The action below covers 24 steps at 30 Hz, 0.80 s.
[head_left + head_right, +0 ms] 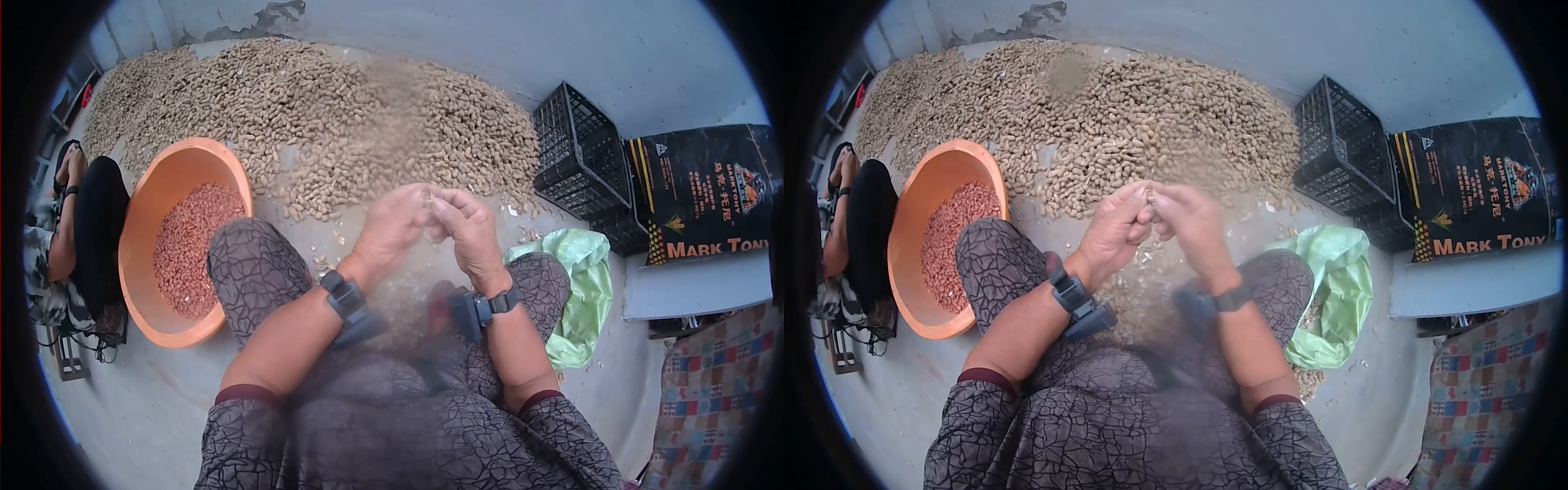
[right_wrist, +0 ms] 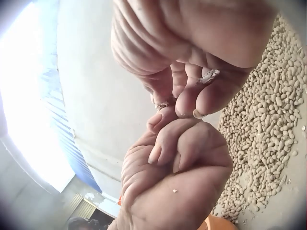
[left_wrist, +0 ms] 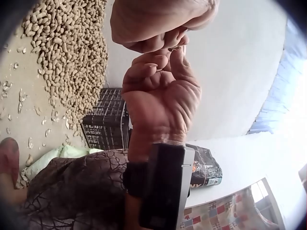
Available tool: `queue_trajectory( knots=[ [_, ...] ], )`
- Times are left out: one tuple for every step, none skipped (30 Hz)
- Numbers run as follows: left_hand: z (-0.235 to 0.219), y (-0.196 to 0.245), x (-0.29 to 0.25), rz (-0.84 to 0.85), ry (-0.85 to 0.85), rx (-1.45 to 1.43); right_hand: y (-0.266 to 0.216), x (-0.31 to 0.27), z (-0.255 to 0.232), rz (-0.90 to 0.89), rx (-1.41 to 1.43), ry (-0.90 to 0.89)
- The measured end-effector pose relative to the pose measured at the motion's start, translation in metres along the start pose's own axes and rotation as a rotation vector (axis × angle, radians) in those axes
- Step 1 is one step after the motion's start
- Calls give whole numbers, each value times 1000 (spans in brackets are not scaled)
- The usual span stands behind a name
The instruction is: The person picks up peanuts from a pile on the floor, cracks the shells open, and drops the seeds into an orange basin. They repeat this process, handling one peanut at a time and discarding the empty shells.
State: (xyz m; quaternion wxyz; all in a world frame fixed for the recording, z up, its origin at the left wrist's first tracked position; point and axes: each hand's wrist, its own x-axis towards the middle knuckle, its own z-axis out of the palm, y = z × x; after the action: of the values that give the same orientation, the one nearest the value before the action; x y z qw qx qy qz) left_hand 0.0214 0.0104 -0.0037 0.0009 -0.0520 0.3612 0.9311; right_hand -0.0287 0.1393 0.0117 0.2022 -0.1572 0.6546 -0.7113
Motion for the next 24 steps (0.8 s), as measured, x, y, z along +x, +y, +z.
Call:
queue_trajectory(
  knots=[
    [0,-2,0,-2,2,-4,1,0,0,5,-3,1],
    [0,-3,1,4,-13,-14,3,-1,0,3,36,4],
    [0,-4,1,12,-27,-24,6,-1,0,0,75,6],
    [0,-3,1,14,-26,-28,8,-2,0,2,72,4],
    [1,-2,1,-9,-13,-15,9,-2,-1,-13,73,36],
    [2,0,0,-31,1,-1,9,-2,-1,-27,75,66],
    [0,-2,1,-27,4,-4,9,-3,0,-26,73,62],
    [-4,-6,2,-23,13,-19,7,-5,1,-51,51,96],
    [-6,-8,2,-20,22,-34,6,-7,3,-76,29,131],
    [-7,-11,3,-21,24,-38,5,-8,4,-73,27,129],
    [-9,-12,3,-18,27,-13,4,-9,5,-99,-23,156],
    [-9,-12,3,-14,29,13,3,-9,6,-125,-74,181],
    [-9,-12,3,-13,31,12,3,-9,6,-124,-74,179],
    [-9,-12,3,-21,29,29,5,-9,5,-159,-102,167],
    [-8,-10,2,-30,26,46,6,-10,4,-194,-130,154],
    [-6,-9,1,-31,27,44,5,-11,4,-192,-131,154],
    [-5,-7,-1,-60,61,43,4,-12,6,-245,-148,178],
    [-4,-4,-2,-87,95,42,1,-13,9,-299,-164,200],
    [-3,-3,-4,-84,99,39,-4,-16,12,-297,-166,195],
    [-3,-2,-5,-96,70,-16,-11,-19,16,-407,-277,135],
    [-3,-2,-6,-109,40,-68,-15,-21,19,-518,-387,76],
    [-2,-5,-5,-109,43,-70,-11,-20,17,-515,-386,74],
    [0,-8,-4,-130,76,-90,-5,-18,14,-536,-451,107],
    [1,-8,-3,-149,106,-107,-3,-16,14,-561,-515,141]
  ],
)
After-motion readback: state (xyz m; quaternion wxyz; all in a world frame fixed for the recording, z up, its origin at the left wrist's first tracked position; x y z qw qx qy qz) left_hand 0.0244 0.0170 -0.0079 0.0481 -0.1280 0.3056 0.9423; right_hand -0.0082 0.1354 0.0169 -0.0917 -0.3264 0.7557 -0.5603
